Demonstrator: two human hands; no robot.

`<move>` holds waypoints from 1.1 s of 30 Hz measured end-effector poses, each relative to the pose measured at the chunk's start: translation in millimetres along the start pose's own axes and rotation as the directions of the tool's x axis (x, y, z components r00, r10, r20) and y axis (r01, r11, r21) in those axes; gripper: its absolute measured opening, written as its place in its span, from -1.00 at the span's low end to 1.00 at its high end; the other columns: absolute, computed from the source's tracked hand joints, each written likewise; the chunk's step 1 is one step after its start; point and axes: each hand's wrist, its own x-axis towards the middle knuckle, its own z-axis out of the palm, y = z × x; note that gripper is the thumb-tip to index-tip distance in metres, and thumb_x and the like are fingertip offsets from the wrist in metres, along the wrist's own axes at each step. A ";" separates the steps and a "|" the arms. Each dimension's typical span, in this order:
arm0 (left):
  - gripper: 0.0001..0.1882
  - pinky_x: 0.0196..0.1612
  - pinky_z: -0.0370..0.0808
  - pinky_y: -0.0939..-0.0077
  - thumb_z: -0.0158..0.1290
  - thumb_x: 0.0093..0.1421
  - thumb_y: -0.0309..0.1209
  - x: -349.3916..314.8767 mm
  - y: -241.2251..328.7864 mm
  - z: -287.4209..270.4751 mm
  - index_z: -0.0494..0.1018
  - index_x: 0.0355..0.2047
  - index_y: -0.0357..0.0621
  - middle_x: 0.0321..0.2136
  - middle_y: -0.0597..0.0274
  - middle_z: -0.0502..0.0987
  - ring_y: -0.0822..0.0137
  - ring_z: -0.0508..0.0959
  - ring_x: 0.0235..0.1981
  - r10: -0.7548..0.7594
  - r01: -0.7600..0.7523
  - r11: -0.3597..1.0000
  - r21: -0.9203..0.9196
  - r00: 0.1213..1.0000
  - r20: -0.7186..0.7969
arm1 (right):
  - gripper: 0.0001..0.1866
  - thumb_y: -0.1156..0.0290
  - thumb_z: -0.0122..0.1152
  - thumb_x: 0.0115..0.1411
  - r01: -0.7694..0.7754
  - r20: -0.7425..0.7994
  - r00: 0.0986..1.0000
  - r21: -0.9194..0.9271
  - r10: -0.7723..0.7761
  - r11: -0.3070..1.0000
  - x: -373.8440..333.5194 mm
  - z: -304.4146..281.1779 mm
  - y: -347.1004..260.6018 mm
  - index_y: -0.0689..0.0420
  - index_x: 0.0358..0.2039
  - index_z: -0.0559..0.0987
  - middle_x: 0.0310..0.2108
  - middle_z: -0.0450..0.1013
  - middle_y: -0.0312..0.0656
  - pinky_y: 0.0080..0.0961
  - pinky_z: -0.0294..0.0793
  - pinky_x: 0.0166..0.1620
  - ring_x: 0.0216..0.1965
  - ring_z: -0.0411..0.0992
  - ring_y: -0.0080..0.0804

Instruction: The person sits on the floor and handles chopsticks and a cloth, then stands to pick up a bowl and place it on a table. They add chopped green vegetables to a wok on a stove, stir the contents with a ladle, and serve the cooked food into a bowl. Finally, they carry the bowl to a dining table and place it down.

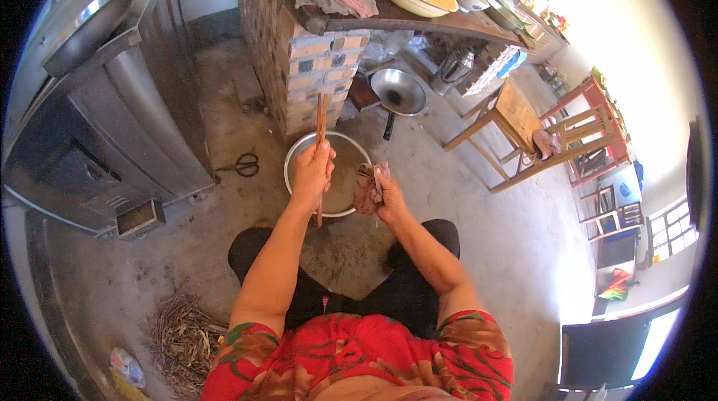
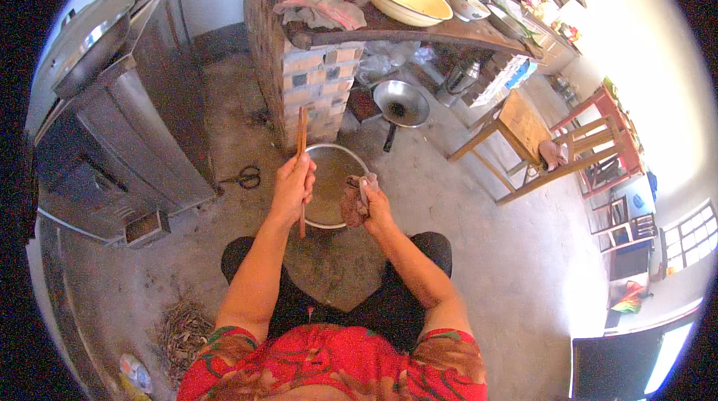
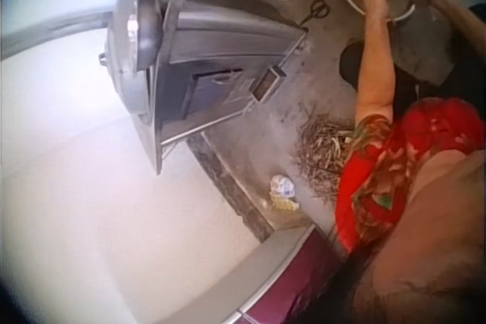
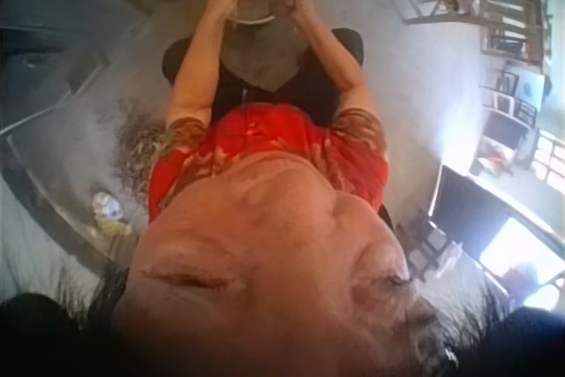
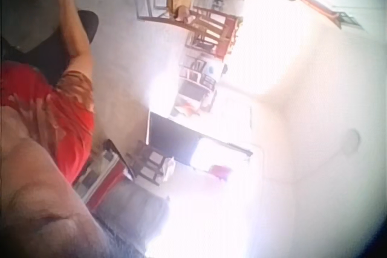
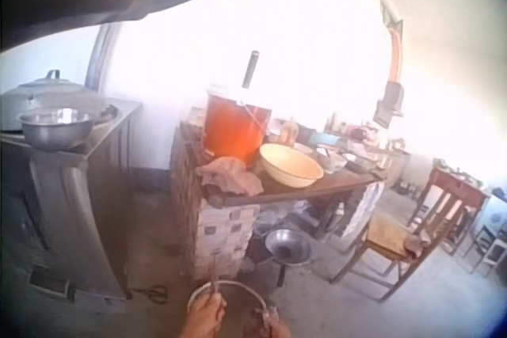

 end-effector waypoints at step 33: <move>-0.76 -0.64 0.26 0.65 -0.19 0.27 -0.22 13.2 -31.7 23.9 0.30 -0.37 -0.12 -0.68 0.37 0.29 0.55 0.26 -0.73 -0.196 0.211 0.963 0.165 0.975 -0.105 | -0.58 0.20 0.03 0.17 -0.370 -0.029 0.917 0.309 0.398 0.876 -48.8 -60.8 8.7 0.10 0.00 0.31 -0.08 0.36 -0.19 -0.26 0.33 0.03 -0.05 0.34 -0.28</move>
